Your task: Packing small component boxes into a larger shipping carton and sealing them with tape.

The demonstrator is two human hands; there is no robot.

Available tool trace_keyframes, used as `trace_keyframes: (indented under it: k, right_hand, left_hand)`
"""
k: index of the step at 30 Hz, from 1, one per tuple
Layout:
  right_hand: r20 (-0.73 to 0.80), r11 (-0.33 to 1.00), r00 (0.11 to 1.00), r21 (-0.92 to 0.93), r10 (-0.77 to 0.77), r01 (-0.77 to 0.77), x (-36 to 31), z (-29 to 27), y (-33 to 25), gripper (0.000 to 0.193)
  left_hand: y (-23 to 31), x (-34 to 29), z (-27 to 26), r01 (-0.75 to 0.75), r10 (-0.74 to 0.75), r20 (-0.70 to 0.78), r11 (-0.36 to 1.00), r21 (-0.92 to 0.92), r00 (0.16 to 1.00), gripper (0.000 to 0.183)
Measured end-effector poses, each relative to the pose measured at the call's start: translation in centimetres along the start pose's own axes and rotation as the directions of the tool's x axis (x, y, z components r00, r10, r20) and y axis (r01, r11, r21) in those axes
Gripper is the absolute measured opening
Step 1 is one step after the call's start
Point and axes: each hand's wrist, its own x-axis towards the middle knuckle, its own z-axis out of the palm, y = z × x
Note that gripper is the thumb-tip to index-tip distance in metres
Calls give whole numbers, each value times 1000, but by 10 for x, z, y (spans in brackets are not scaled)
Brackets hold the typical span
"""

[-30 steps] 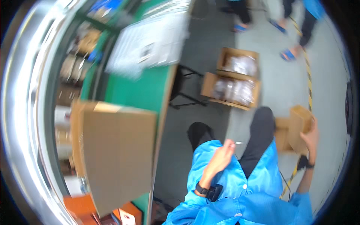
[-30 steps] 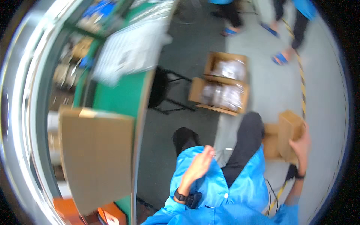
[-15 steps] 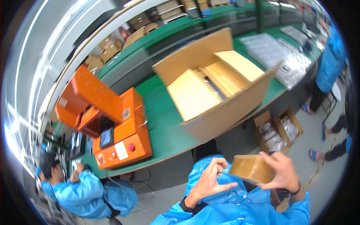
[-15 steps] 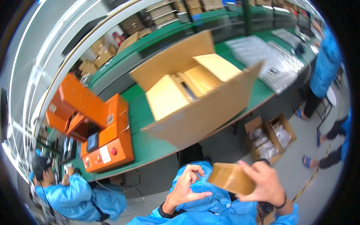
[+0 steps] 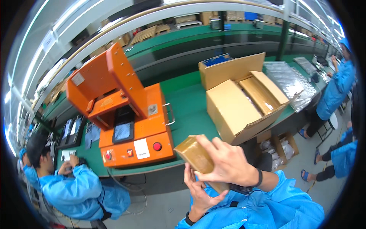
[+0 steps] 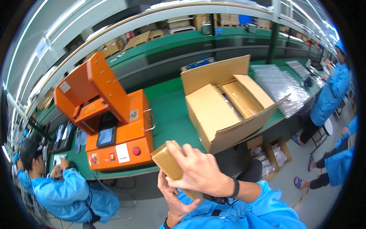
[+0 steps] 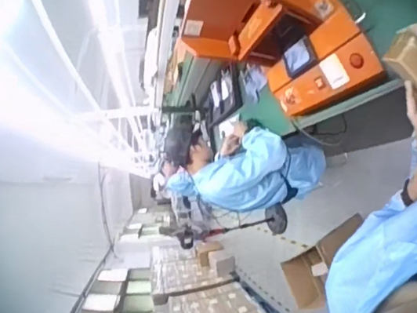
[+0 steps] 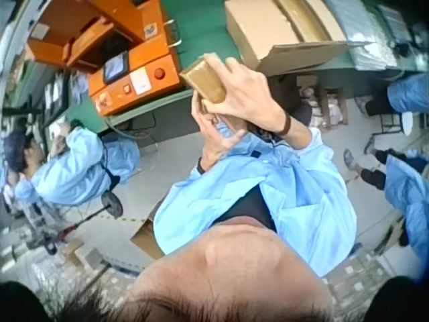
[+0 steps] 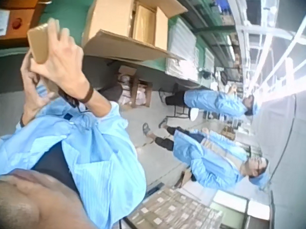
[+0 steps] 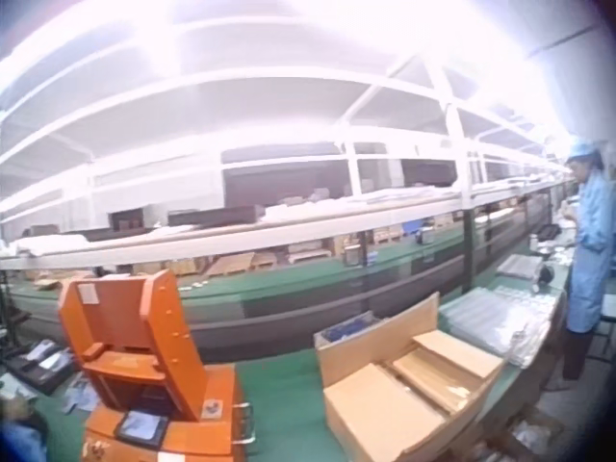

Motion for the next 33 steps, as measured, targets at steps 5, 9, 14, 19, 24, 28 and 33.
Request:
trace_keyframes:
  k: [5,9,14,19,24,28,33]
  right_hand:
    - [18,995,995,-17,94,-94,28,28,10,86]
    - [55,980,979,-19,198,-197,42,33,18,90]
    - [69,985,982,-28,174,-173,60,35,22,80]
    - [293,989,945,-36,145,-140,46,39,13,62]
    - [149,974,987,226,-56,22,-34,-20,21,60]
    - [11,887,991,444,137,-127,-81,-86,42,38]
    - [-511,984,859,-166,-25,-70,-91,-144,93,52]
  left_hand:
    - [-17,7,21,-26,13,-56,971,-237,998,94]
    - [-17,17,26,-70,70,-4,983,-168,998,93]
    - [-46,19,36,-81,72,-96,992,-95,993,86]
    - [-65,19,42,89,-178,-221,928,-363,959,92]
    - [-57,45,47,219,-278,-177,932,-290,944,65]
    - [-55,60,57,356,-385,-325,923,-148,864,53]
    - [-59,80,81,160,-70,-572,981,109,817,52]
